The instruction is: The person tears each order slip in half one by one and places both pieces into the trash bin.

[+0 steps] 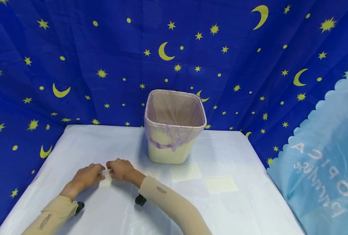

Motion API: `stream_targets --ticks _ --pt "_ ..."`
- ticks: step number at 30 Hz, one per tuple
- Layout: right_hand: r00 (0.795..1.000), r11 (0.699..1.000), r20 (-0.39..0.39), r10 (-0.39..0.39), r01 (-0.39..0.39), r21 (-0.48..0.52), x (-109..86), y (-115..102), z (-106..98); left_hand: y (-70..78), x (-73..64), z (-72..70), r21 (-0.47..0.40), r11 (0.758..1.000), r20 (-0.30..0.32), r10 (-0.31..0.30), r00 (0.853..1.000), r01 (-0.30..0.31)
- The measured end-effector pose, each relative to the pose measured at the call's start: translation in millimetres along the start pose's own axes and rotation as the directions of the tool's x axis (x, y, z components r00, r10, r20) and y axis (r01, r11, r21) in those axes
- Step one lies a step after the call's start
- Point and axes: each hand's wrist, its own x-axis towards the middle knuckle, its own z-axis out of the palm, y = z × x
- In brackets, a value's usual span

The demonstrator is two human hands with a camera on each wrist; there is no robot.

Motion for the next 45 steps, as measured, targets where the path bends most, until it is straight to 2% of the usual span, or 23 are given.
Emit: stream_targets --ticks 5,12,22,26,31,38,45 --pt "0.999 0.997 -0.019 -0.049 0.048 -0.065 -8.3 -1 -5 7.1 1.6 -5.5 0.008 1.000 0.024 -0.003 1.000 0.002" --pt "0.994 0.980 -0.027 -0.108 0.103 -0.168 -20.6 3 -13 20.0 5.3 -10.1 -0.043 0.999 0.073 -0.007 0.997 0.010" --pt "0.994 0.978 0.007 -0.108 0.107 -0.178 -39.7 29 -30 38.1 23.7 -5.5 -0.102 0.991 0.050 0.088 0.995 -0.083" --pt "0.990 0.957 -0.026 -0.139 0.128 -0.260 -51.6 41 -31 50.7 29.6 -2.3 -0.113 0.987 0.061 0.122 0.991 -0.115" --pt "0.975 0.922 -0.097 -0.200 0.154 -0.355 -73.9 55 -35 68.9 34.3 1.2 -0.130 0.979 0.062 0.168 0.984 -0.159" --pt "0.972 0.929 -0.144 -0.183 0.123 -0.350 -90.9 69 -38 86.1 45.7 4.1 -0.193 0.953 0.082 0.251 0.964 -0.232" --pt "0.976 0.965 -0.177 -0.126 0.079 -0.249 -101.7 80 -47 100.0 53.2 3.9 -0.167 0.938 0.029 0.313 0.949 -0.304"
